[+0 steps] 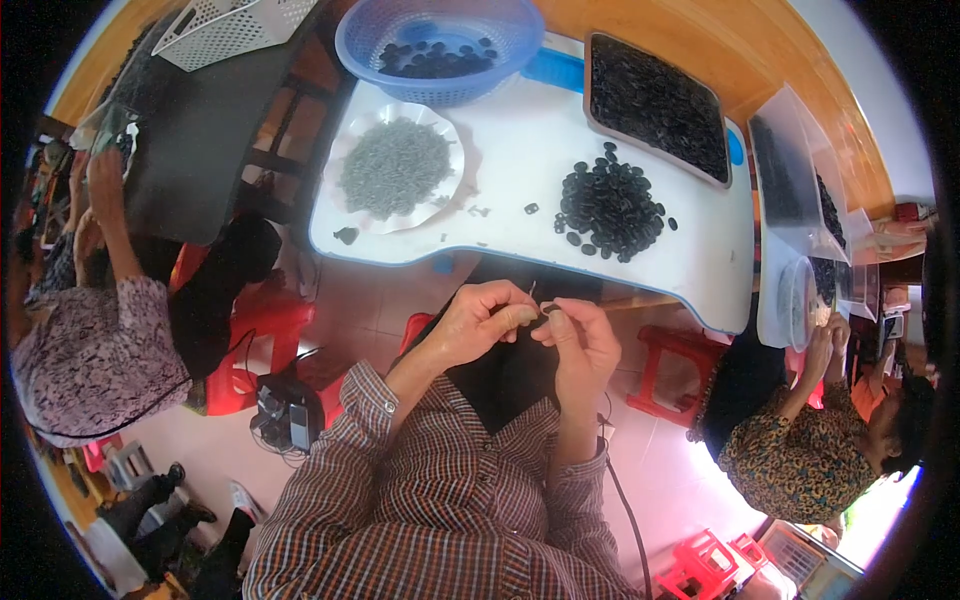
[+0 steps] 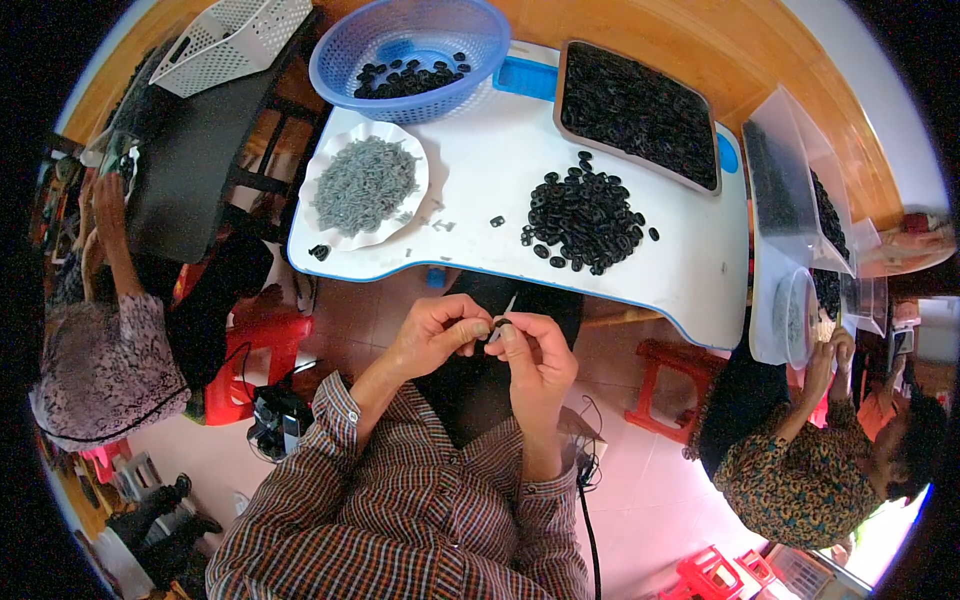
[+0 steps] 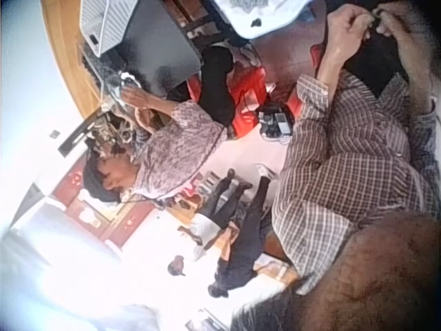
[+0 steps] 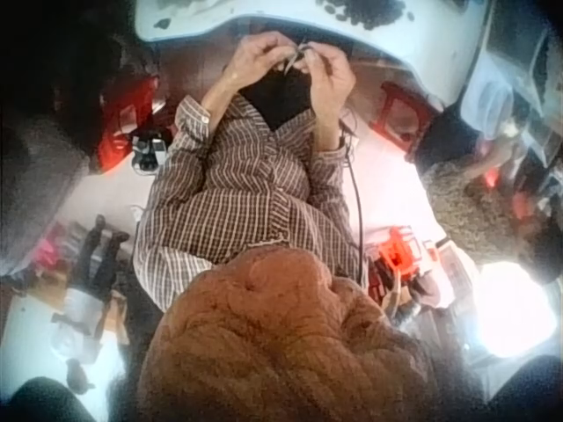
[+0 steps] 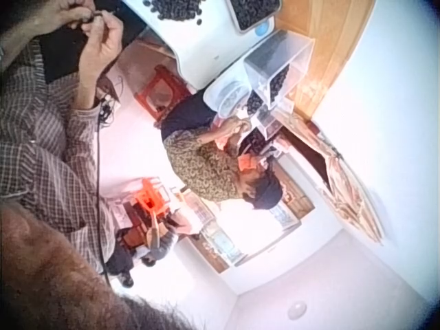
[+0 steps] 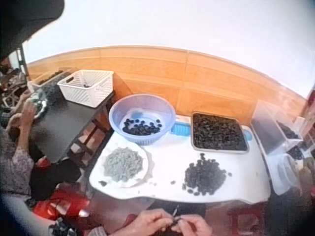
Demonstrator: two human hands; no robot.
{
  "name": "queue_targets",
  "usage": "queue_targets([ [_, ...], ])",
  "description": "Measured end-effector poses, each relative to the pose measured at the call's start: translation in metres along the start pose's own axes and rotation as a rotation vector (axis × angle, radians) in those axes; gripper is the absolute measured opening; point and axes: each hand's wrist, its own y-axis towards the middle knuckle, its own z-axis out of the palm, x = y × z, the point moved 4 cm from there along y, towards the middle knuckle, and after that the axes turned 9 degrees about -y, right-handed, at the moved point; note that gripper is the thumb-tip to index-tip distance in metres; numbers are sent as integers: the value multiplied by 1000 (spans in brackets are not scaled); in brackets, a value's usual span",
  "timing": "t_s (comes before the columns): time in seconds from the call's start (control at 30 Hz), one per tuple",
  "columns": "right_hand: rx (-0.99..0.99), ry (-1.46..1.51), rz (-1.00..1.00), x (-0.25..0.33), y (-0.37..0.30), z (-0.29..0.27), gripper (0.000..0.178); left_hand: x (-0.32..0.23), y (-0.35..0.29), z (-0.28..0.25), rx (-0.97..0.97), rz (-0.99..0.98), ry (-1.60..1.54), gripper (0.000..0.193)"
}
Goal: The person sorts small black plastic or rubber rings by hand at a production table, placing them into sorting trays, plastic bins, and white bowls.
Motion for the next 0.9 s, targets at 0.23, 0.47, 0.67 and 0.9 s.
queue_targets([
  [0.23,22,-26,27,-5,-3,3,12,7,-1,1,-34,-77,-108,14],
  [0.47,-51,30,42,-6,-2,4,14,8,0,3,-119,-49,-215,18],
  [0.67,-9,70,92,-6,-5,5,18,5,-1,4,-115,-82,-350,22],
  [0.9,-5,63,81,-4,-7,7,22,5,-3,5,-92,-93,-396,24],
])
